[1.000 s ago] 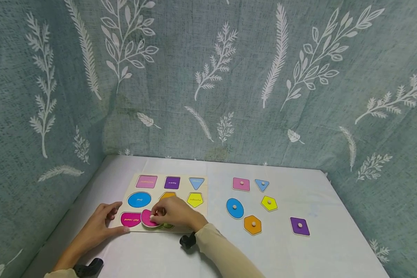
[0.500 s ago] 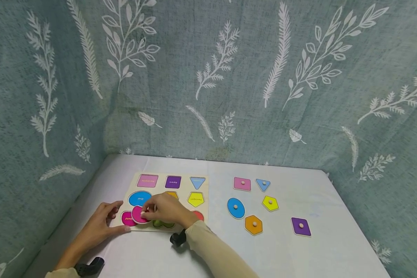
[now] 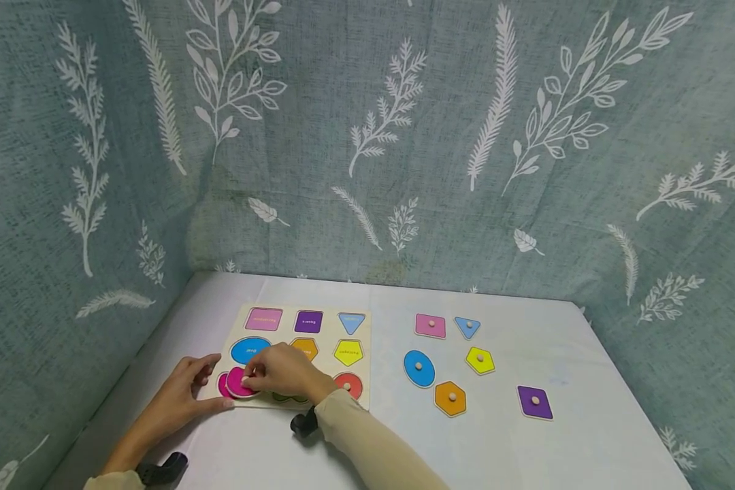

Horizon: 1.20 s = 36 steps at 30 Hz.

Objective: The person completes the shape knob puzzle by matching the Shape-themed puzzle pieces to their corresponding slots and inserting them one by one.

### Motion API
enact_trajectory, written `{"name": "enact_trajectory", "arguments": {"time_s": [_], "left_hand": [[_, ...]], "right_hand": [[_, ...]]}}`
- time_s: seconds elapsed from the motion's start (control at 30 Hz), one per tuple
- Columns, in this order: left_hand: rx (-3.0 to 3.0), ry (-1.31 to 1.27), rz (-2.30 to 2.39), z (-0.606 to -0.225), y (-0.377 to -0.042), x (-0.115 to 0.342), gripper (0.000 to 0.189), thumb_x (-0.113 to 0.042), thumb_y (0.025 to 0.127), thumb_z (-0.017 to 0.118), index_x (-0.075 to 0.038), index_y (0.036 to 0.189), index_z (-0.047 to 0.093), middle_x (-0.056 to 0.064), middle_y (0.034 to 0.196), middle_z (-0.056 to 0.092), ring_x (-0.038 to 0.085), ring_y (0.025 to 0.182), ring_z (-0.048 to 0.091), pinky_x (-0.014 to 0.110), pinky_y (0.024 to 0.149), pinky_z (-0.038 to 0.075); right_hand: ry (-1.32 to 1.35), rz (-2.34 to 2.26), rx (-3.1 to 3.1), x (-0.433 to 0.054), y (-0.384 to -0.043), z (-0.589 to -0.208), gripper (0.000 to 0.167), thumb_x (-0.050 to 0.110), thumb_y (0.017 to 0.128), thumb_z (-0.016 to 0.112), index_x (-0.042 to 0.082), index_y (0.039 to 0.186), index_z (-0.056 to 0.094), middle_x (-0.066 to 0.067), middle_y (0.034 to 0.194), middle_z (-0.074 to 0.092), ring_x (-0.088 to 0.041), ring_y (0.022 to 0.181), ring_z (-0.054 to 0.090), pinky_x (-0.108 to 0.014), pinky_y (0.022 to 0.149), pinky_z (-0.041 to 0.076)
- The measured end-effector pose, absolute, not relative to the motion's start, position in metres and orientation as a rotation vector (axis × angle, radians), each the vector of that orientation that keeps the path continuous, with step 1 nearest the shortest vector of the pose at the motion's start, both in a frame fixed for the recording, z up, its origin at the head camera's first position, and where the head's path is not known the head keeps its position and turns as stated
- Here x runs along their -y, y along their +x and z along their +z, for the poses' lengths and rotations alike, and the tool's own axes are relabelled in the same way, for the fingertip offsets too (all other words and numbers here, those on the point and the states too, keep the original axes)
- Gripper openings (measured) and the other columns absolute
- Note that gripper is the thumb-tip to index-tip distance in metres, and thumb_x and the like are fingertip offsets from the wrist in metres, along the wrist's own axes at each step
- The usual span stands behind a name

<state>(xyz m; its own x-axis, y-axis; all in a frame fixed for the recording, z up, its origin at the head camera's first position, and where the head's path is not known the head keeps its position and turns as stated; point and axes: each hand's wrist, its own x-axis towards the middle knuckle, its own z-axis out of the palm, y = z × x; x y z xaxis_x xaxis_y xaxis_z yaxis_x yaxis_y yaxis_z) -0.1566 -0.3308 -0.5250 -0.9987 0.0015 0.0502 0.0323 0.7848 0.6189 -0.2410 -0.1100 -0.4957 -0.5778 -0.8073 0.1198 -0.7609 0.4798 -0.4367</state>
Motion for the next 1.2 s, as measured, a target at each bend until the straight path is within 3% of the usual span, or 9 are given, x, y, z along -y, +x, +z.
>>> {"name": "enact_trajectory", "arguments": {"time_s": [0.57, 1.2], "left_hand": [[2.892, -0.084, -1.007, -0.527, -0.157, 0.33, 0.094, -0.046, 0.073, 0.093, 0.002, 0.142, 0.053, 0.01, 0.108, 0.047, 0.023, 0.095, 0.047, 0.033, 0.078, 0.044], [2.879, -0.064, -1.031, -0.526, -0.153, 0.332, 0.093, -0.046, 0.073, 0.093, 0.003, 0.142, 0.053, 0.011, 0.109, 0.047, 0.023, 0.096, 0.047, 0.033, 0.079, 0.045]], "right_hand": [[-1.291, -0.693, -2.622, 0.13, -0.233, -0.499, 0.012, 0.033, 0.094, 0.077, 0.022, 0.098, 0.079, 0.017, 0.064, 0.055, 0.005, 0.062, 0.047, -0.01, 0.056, 0.039], [-1.42, -0.602, -2.591, 0.135, -0.238, -0.501, 0.005, 0.026, 0.093, 0.075, 0.022, 0.096, 0.078, 0.015, 0.065, 0.053, 0.004, 0.061, 0.045, -0.01, 0.054, 0.036]]}}
